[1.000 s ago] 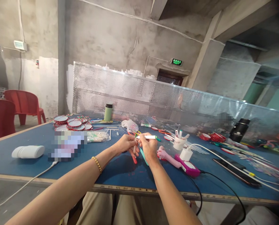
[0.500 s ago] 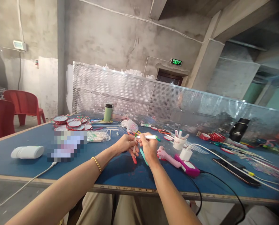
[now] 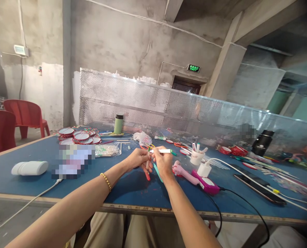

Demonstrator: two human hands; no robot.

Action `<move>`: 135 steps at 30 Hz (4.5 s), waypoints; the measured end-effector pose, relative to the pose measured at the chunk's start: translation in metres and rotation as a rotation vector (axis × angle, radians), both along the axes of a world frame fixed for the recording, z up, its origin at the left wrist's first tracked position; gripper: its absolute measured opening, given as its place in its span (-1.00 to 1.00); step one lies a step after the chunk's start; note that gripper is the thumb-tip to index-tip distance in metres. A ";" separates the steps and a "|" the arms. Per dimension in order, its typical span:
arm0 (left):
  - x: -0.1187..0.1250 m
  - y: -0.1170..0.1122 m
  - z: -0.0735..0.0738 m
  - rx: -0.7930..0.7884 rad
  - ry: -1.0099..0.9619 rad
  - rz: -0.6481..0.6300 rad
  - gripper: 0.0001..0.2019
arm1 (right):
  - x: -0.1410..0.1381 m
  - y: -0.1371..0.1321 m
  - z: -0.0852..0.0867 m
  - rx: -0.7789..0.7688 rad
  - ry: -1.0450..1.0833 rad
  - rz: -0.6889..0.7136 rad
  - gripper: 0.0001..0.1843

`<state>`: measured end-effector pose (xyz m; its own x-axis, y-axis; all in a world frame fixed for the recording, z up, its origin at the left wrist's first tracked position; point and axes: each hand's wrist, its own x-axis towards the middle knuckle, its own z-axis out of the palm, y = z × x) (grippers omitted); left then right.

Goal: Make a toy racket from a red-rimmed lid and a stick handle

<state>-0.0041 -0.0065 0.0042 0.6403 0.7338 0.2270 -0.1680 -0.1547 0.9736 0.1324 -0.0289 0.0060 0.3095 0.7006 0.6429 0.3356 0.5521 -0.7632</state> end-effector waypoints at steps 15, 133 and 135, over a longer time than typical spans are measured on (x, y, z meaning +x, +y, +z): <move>0.000 0.002 -0.001 0.002 -0.001 -0.004 -0.61 | 0.000 0.002 -0.001 0.004 -0.007 0.009 -0.82; -0.001 0.002 -0.001 -0.012 0.004 0.008 -0.70 | 0.002 0.004 -0.003 0.046 -0.097 -0.066 -0.81; 0.000 0.002 -0.001 -0.012 0.005 0.012 -0.69 | 0.002 0.004 -0.003 0.044 -0.108 -0.072 -0.81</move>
<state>-0.0046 -0.0047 0.0033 0.6324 0.7443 0.2147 -0.1610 -0.1448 0.9763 0.1345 -0.0252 0.0025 0.2853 0.6492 0.7050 0.4542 0.5562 -0.6960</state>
